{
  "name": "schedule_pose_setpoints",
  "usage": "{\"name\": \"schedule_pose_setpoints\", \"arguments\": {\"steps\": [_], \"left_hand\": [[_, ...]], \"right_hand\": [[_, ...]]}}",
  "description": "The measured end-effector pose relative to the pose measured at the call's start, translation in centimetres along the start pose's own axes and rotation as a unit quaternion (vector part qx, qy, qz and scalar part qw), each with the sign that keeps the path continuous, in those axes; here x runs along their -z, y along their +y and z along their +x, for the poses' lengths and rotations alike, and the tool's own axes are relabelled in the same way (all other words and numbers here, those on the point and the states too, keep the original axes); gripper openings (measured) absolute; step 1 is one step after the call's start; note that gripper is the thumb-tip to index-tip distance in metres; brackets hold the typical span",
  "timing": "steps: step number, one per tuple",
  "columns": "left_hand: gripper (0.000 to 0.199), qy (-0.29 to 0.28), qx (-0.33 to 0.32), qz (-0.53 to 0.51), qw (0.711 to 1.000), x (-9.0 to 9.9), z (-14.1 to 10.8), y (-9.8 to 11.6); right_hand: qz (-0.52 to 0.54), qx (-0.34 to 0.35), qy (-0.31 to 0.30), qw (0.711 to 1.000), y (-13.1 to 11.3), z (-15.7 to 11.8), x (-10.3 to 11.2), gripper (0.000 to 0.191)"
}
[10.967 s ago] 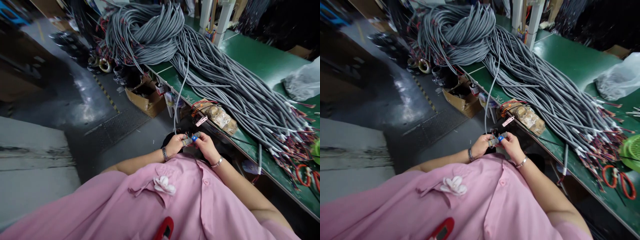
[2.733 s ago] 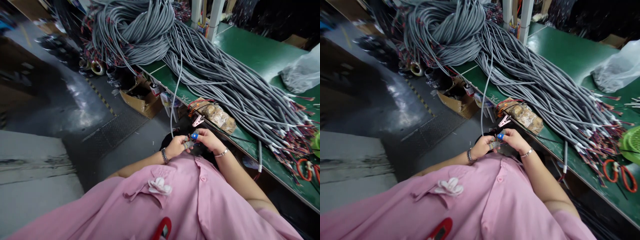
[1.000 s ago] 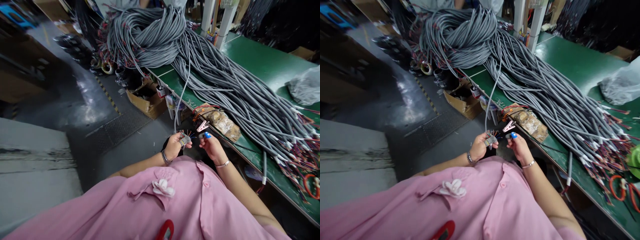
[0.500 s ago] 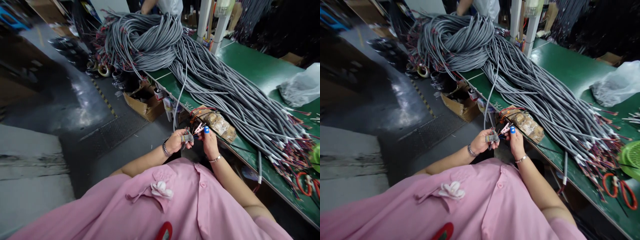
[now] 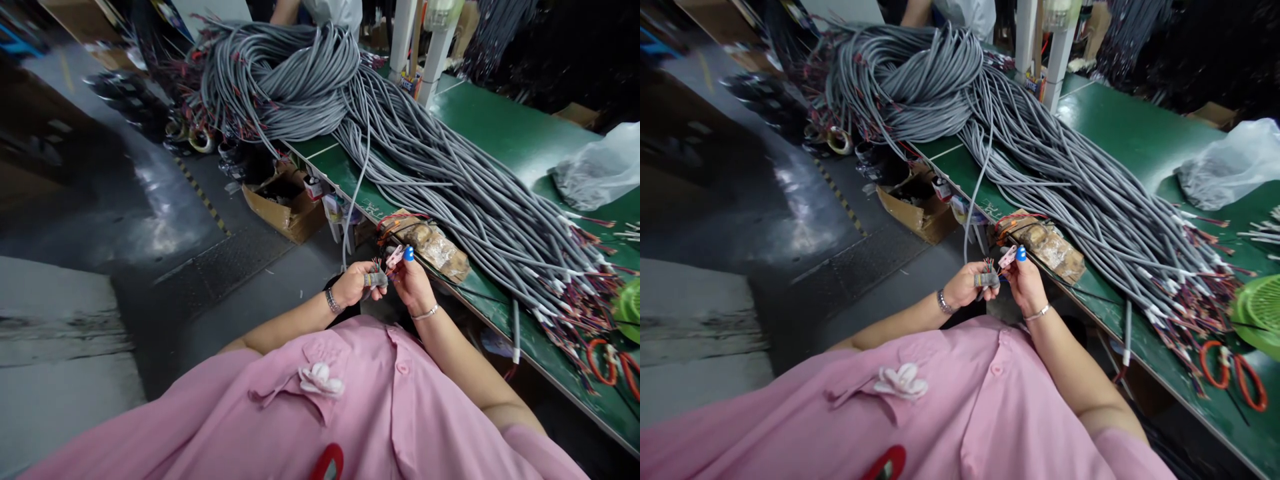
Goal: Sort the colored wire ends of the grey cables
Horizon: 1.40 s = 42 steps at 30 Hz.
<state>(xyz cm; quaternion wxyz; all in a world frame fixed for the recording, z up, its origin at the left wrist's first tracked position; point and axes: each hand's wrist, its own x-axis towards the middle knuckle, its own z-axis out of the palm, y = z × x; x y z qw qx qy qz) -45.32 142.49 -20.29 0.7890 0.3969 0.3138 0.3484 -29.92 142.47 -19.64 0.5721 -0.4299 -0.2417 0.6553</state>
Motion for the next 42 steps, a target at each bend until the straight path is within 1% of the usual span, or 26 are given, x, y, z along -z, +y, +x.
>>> {"name": "schedule_pose_setpoints", "arguments": {"steps": [4,8,11,13,15,17,20,25,31,33,36,39,42], "left_hand": [[0.033,0.008,-0.003,0.0,1.0,0.0,-0.1,-0.1],[0.032,0.014,-0.016,0.004,1.0,-0.5,-1.0,-0.2],[0.031,0.039,-0.036,0.002,0.999,-1.2,-1.9,-0.2],[0.03,0.059,-0.048,0.0,0.997,-1.5,-2.3,-0.3],[0.029,0.077,-0.058,0.001,0.995,-1.7,-2.5,-0.3],[0.028,0.093,-0.067,0.0,0.993,-1.7,-2.3,-0.4],[0.027,0.106,-0.072,-0.011,0.992,-1.6,-1.9,-0.5],[0.025,0.115,-0.067,-0.029,0.991,-1.8,-1.6,-0.3],[0.028,0.131,-0.054,-0.025,0.99,-1.9,-1.3,-0.4],[0.029,0.132,-0.048,-0.017,0.99,-1.8,-1.2,-0.6],[0.029,0.134,-0.042,-0.016,0.99,-1.8,-1.2,-0.8],[0.029,0.129,-0.051,-0.02,0.99,-1.9,-1.7,-0.7],[0.031,0.129,-0.06,-0.022,0.99,-2.2,-2.4,-0.4]], "right_hand": [[0.025,-0.037,-0.037,0.998,0.0,-0.1,0.3,0.051],[0.033,-0.076,-0.081,0.993,-0.2,-0.3,0.9,0.061],[0.052,-0.087,-0.098,0.99,-0.6,-0.6,1.1,0.057],[0.058,-0.077,-0.089,0.991,-0.8,-0.7,1.2,0.047],[0.048,-0.051,-0.07,0.995,-0.9,-0.8,1.2,0.036],[0.028,-0.026,-0.056,0.998,-0.9,-0.9,1.1,0.031],[0.018,-0.017,-0.056,0.998,-0.9,-0.8,1.0,0.034],[0.042,-0.043,-0.078,0.995,-0.6,-0.1,1.1,0.042],[0.074,-0.019,-0.028,0.997,0.1,0.4,0.7,0.036],[0.076,-0.016,-0.029,0.997,0.1,0.3,0.5,0.036],[0.091,-0.036,-0.035,0.995,0.1,0.1,0.5,0.037],[0.096,-0.061,-0.047,0.992,0.0,-0.1,0.9,0.045],[0.085,-0.074,-0.074,0.991,-0.2,-0.3,1.1,0.055]]}}
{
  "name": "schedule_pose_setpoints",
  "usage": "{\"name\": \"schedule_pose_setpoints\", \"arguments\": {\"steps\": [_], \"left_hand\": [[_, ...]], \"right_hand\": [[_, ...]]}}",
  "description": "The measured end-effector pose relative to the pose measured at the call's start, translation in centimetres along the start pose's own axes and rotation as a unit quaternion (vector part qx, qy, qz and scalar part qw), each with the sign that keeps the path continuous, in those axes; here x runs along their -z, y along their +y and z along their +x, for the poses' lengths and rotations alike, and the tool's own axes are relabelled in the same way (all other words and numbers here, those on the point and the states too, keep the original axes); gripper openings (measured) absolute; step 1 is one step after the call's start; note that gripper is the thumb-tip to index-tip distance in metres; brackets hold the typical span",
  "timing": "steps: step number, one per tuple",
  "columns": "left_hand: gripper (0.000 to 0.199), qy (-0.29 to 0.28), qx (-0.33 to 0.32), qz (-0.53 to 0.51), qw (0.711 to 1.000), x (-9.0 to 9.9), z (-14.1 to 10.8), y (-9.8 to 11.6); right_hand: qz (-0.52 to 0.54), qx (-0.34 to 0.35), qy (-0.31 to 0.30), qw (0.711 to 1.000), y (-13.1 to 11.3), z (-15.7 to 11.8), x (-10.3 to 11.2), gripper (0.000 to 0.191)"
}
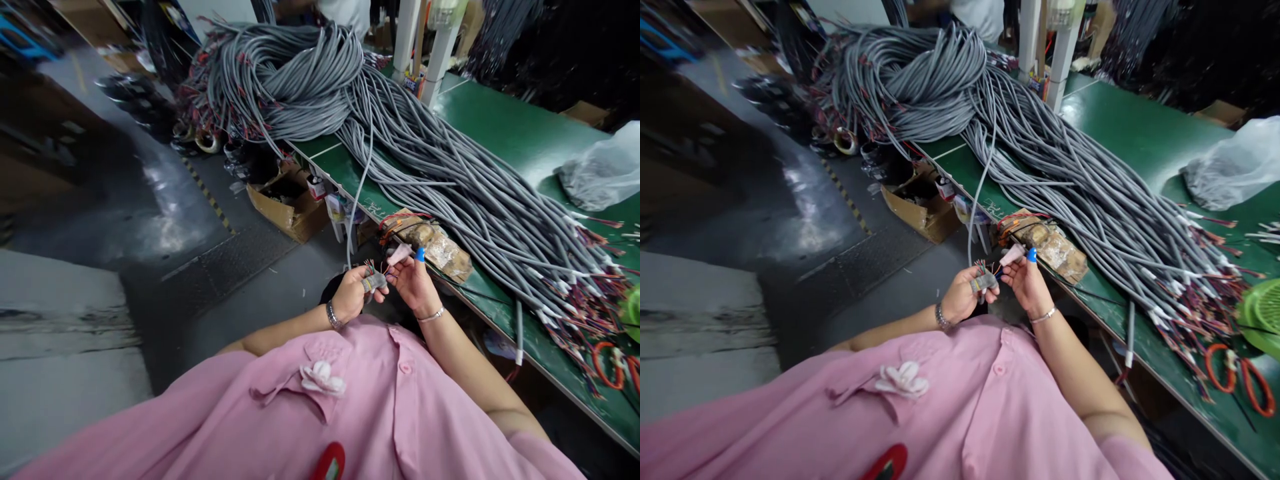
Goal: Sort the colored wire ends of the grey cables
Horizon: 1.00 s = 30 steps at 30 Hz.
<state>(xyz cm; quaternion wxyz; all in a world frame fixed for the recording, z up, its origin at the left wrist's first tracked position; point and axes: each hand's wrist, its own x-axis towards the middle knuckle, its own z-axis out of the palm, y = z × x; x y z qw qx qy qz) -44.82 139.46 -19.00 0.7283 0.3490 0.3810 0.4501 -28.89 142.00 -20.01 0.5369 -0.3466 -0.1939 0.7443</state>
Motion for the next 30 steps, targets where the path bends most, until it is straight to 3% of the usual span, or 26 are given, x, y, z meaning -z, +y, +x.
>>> {"name": "schedule_pose_setpoints", "arguments": {"steps": [7,12,18,24,30], "left_hand": [[0.031,0.036,-0.041,0.003,0.999,-0.3,-0.5,0.2],[0.028,0.058,-0.052,0.015,0.997,-0.7,0.0,0.1],[0.025,0.07,-0.052,0.026,0.996,-1.0,0.6,0.2],[0.027,0.069,-0.045,0.044,0.996,-0.9,0.6,-0.3],[0.029,0.057,-0.059,0.048,0.995,-0.3,0.1,-0.4]], "right_hand": [[-0.03,0.024,0.006,0.999,-0.5,-0.6,-0.5,0.034],[-0.023,0.027,0.019,0.999,-0.2,-0.3,-0.4,0.039],[-0.008,0.029,0.047,0.998,0.1,0.3,-0.3,0.028],[-0.009,0.043,0.057,0.997,0.3,0.3,-0.5,0.03],[-0.008,0.004,0.028,1.0,0.3,-0.3,-0.5,0.045]]}}
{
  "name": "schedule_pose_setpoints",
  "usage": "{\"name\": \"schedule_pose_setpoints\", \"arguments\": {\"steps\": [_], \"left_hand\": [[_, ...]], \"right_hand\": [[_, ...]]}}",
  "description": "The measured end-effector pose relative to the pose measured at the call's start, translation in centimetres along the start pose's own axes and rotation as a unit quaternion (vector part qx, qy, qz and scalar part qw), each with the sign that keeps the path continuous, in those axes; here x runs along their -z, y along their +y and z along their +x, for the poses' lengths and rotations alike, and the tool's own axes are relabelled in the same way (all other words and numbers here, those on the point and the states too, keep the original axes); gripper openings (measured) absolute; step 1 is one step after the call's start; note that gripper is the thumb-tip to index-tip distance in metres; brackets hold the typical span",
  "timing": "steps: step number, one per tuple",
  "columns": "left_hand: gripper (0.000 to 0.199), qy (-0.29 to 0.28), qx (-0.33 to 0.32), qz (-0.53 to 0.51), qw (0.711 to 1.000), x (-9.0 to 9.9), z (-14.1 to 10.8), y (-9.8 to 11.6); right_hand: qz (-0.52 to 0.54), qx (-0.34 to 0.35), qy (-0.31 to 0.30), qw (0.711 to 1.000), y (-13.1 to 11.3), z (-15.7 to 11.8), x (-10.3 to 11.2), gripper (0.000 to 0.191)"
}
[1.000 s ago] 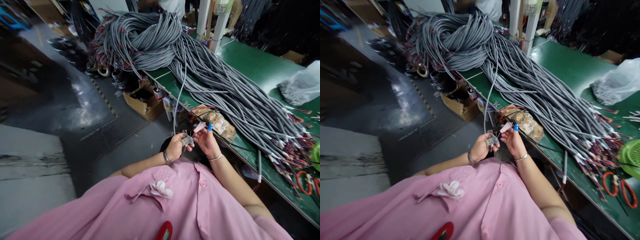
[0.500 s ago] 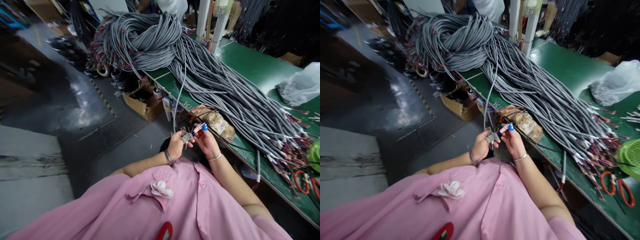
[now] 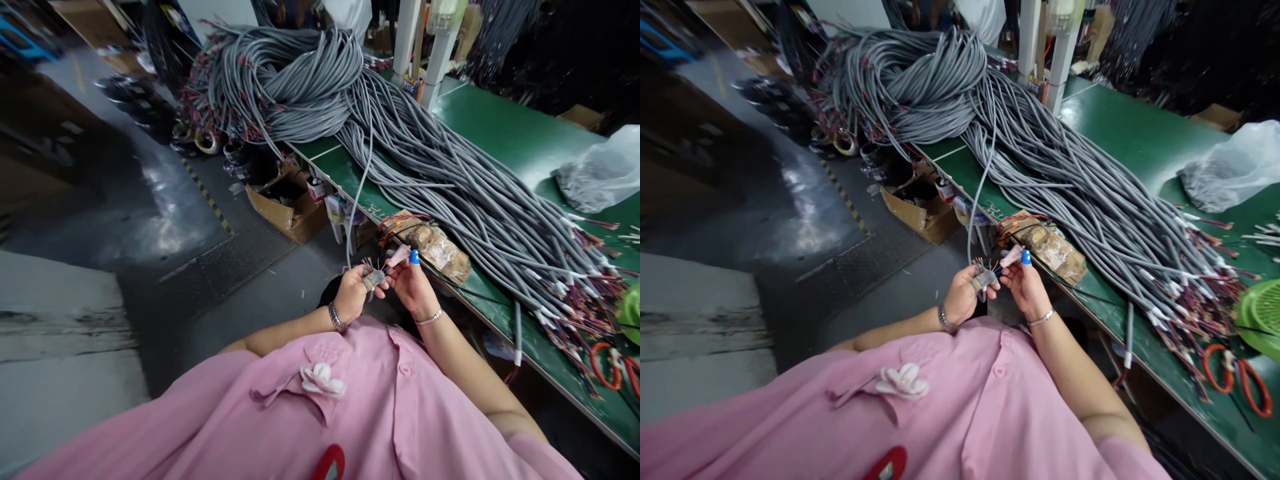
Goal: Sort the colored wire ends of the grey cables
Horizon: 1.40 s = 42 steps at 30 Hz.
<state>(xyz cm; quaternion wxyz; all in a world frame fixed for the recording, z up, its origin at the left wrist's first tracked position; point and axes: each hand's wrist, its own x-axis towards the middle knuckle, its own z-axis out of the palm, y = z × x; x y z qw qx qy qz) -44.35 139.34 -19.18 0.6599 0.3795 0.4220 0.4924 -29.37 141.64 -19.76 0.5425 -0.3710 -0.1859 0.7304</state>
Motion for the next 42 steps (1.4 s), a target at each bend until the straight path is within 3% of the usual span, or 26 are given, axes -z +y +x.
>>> {"name": "schedule_pose_setpoints", "arguments": {"steps": [8,15,21,26,34,42], "left_hand": [[0.03,0.036,-0.098,0.103,0.989,1.1,0.2,1.3],[0.021,0.039,-0.174,0.225,0.958,1.1,1.1,1.3],[0.015,0.041,-0.169,0.229,0.958,1.0,1.2,1.1],[0.015,0.042,-0.159,0.225,0.96,0.8,1.3,1.2],[0.015,0.034,-0.182,0.272,0.944,1.2,1.4,0.4],[0.017,0.019,-0.209,0.323,0.923,1.8,1.4,-0.5]], "right_hand": [[-0.022,-0.035,-0.023,0.999,-0.5,0.0,0.7,0.055],[-0.067,0.027,-0.001,0.997,-1.3,-0.1,-0.5,0.033],[-0.108,0.102,0.019,0.989,-0.2,0.3,0.0,0.045],[-0.049,0.035,-0.009,0.998,-0.2,1.1,0.1,0.043],[-0.003,0.044,0.029,0.999,0.0,1.5,-0.1,0.028],[0.014,0.01,-0.012,1.0,0.4,0.9,0.4,0.047]]}}
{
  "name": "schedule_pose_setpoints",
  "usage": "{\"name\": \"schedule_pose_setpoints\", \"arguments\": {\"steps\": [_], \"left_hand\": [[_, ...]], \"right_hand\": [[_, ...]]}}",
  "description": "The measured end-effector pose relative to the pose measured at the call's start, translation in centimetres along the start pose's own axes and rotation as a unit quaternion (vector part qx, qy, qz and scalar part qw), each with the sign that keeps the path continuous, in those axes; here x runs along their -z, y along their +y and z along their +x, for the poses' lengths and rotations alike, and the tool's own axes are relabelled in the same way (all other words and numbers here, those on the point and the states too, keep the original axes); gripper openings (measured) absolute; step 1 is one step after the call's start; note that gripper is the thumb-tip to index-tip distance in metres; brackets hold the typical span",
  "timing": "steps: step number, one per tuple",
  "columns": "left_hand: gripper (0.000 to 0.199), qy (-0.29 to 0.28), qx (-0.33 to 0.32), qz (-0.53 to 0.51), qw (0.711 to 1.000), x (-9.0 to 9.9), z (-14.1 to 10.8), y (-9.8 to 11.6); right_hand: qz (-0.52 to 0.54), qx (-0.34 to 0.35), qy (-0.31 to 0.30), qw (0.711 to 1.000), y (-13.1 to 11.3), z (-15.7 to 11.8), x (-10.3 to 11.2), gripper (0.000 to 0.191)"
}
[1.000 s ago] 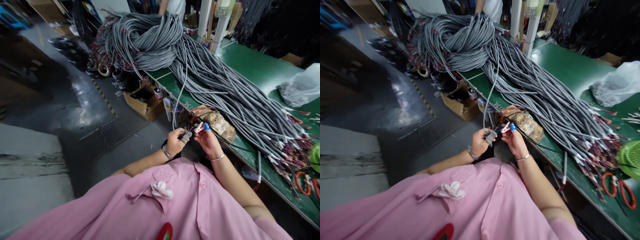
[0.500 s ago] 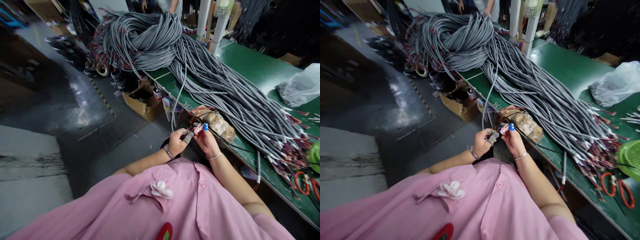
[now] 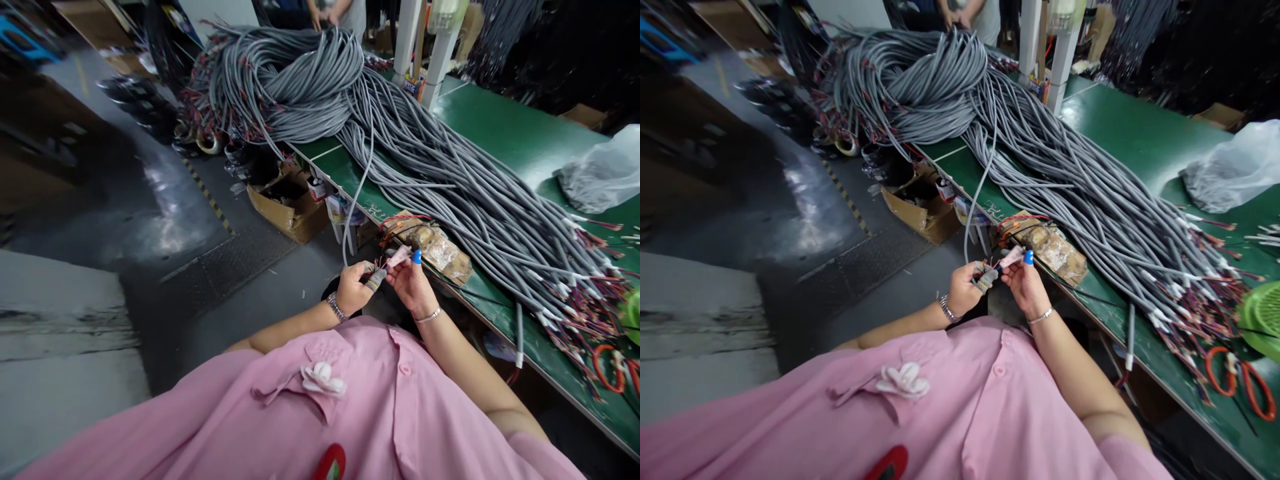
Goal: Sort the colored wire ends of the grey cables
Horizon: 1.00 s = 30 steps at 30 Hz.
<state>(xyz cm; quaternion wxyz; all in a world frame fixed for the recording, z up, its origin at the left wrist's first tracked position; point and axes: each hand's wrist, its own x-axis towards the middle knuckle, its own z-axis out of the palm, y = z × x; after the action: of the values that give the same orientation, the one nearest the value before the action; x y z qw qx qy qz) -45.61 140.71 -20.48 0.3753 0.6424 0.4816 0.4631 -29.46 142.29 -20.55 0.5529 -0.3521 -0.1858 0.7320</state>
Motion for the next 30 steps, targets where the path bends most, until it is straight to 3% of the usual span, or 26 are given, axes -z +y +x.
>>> {"name": "schedule_pose_setpoints", "arguments": {"steps": [6,15,25,30], "left_hand": [[0.022,-0.015,0.026,-0.039,0.999,0.1,-0.9,-0.4],[0.031,-0.023,0.166,-0.228,0.959,-0.5,-1.4,-1.5],[0.032,-0.027,0.183,-0.245,0.952,-1.3,-1.6,-2.0],[0.036,-0.092,0.166,-0.214,0.958,-2.0,-1.5,-2.8]], "right_hand": [[-0.014,-0.008,0.007,1.0,0.0,-0.2,1.4,0.055],[-0.021,-0.016,0.03,0.999,0.3,-0.9,3.2,0.044],[-0.049,-0.02,0.043,0.998,0.4,-2.1,3.2,0.044],[-0.096,0.013,0.054,0.994,0.4,-3.0,3.3,0.042]]}}
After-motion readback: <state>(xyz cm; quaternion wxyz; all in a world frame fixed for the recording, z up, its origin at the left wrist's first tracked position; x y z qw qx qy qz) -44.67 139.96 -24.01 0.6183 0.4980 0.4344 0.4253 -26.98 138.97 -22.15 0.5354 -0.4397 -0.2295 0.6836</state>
